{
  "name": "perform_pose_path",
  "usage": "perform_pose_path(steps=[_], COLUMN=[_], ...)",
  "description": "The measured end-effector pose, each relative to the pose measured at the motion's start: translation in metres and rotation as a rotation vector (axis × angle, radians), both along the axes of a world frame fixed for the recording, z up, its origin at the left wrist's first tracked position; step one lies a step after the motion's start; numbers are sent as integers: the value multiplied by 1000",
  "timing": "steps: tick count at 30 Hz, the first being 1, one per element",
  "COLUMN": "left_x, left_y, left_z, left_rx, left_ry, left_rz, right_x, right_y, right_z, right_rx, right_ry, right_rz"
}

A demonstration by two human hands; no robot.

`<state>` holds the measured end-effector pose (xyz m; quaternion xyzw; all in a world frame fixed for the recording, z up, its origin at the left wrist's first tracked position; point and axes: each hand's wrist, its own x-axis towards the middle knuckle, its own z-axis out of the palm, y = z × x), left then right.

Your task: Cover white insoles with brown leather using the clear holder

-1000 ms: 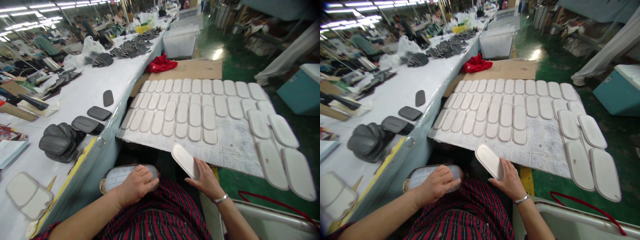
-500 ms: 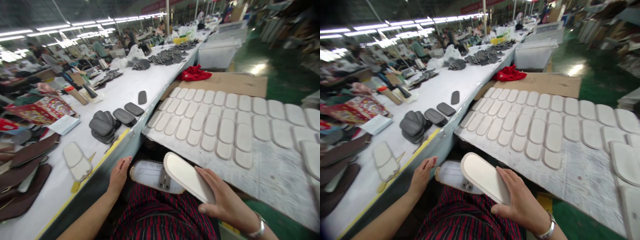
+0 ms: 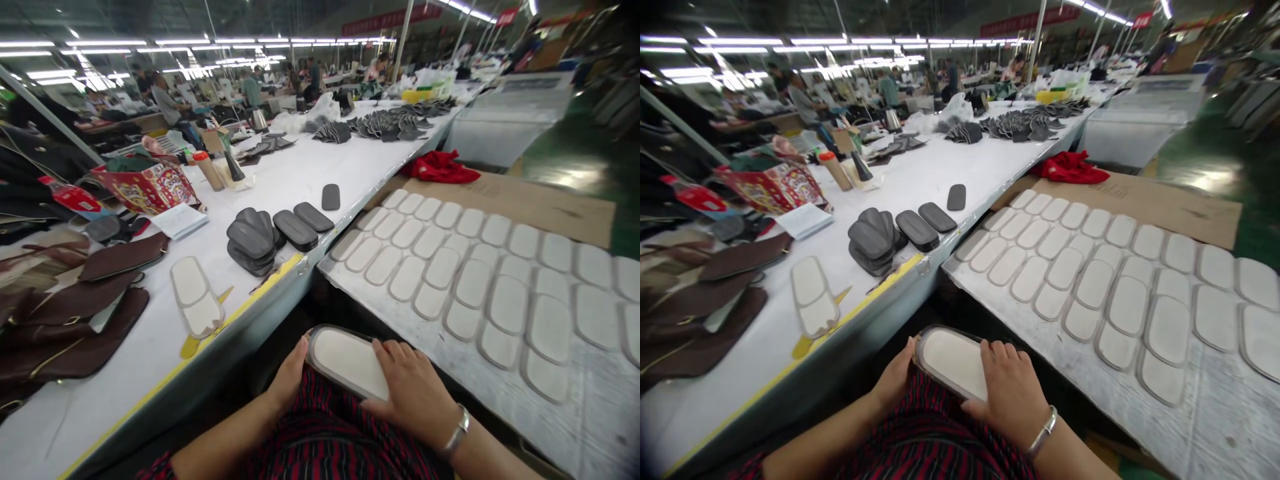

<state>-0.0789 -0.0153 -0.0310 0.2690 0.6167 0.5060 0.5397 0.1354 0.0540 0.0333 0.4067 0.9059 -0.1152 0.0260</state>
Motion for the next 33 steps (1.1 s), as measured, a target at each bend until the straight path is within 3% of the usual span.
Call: perform_pose_path(steps=[2, 7, 19, 24, 27, 29, 31, 33], left_x=[-5, -8, -7, -6, -11, -16, -19, -17], left_y=[-2, -4, 5, 5, 4, 2, 1, 1], left_z=[-3, -9, 0, 0, -1, -1, 3, 11], left_rx=[16, 57, -15, 15, 26, 45, 167, 406], left_ry=[39, -91, 9, 93, 265, 501, 829, 1114], left_rz=[-32, -130, -69, -129, -206, -240, -256, -354], right_x=[-2, -7, -13, -14, -17, -18, -19, -21], right_y=[-1, -4, 3, 3, 4, 4, 3, 2], right_z=[-1, -1, -1, 0, 1, 2, 3, 4], right_rx=[18, 53, 3, -1, 6, 17, 30, 38], right_ry=[-19, -52, -74, -68, -69, -83, -96, -103], right_rz=[9, 37, 46, 40, 41, 47, 54, 54])
